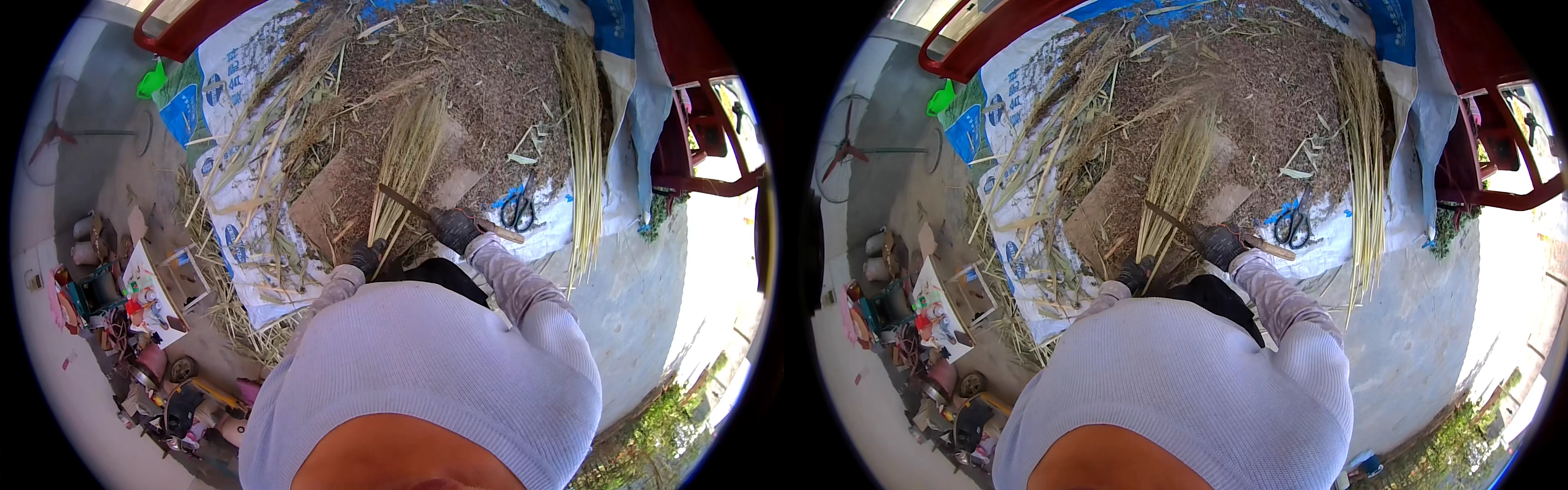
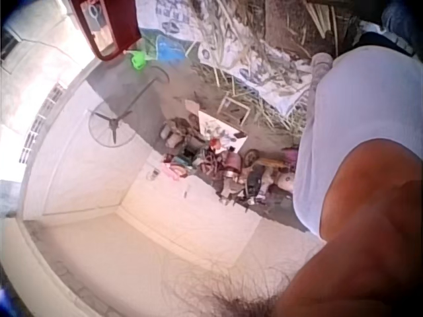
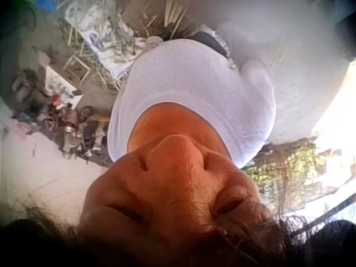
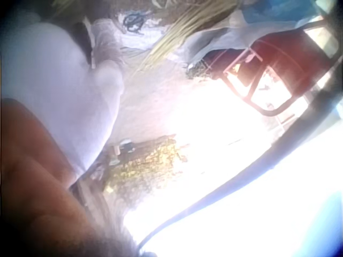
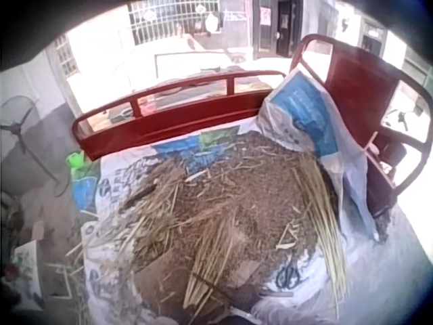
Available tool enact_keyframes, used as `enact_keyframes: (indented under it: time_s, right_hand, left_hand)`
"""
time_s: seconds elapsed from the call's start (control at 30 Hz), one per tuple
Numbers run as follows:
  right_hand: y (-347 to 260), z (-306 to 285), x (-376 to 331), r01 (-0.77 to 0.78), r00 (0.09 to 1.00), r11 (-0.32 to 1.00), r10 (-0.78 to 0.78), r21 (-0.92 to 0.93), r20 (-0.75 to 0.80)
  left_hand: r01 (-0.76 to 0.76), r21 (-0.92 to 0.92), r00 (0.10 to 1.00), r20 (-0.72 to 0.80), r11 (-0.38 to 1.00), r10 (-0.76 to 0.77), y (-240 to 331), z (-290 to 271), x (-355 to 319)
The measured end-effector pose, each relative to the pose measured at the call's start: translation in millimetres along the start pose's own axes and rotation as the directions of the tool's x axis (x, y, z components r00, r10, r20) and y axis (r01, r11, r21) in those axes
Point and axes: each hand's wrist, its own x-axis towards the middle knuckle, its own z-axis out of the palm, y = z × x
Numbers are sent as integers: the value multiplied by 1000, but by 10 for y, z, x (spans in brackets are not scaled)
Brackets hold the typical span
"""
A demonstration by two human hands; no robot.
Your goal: The person stands over a large pile of dried grain stalks on a tarp and repeatedly strikes them against a wooden board to separate the seeds. The person gathers bundles of stalks by hand and beats them against the board, causing the grain to fall onto the tarp. The person continues this repetitive threshing process throughout the clip.
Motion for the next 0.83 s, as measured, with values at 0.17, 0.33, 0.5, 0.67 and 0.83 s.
enact_keyframes:
  time_s: [0.17, 0.33, 0.5, 0.67, 0.83]
  right_hand:
    - [557, 44, 221, -365, 899, 894, 411, 261, -153]
    - [308, 81, 215, -323, 839, 857, 455, 402, -297]
    - [264, 778, 103, -338, 762, 710, 592, 618, -263]
    - [139, 731, 130, -358, 753, 618, 634, 700, -175]
    - [191, 863, 288, -488, 755, 638, 651, 596, -79]
  left_hand:
    - [5, -29, 996, 85, 1000, -2, -194, -16, 121]
    - [130, -41, 990, 62, 991, -128, 172, -124, -148]
    - [126, -150, 966, 242, 981, -87, 45, -186, -185]
    - [158, -22, 945, 292, 987, -145, -183, -152, 28]
    - [197, 68, 907, 366, 978, -208, 117, -95, -78]
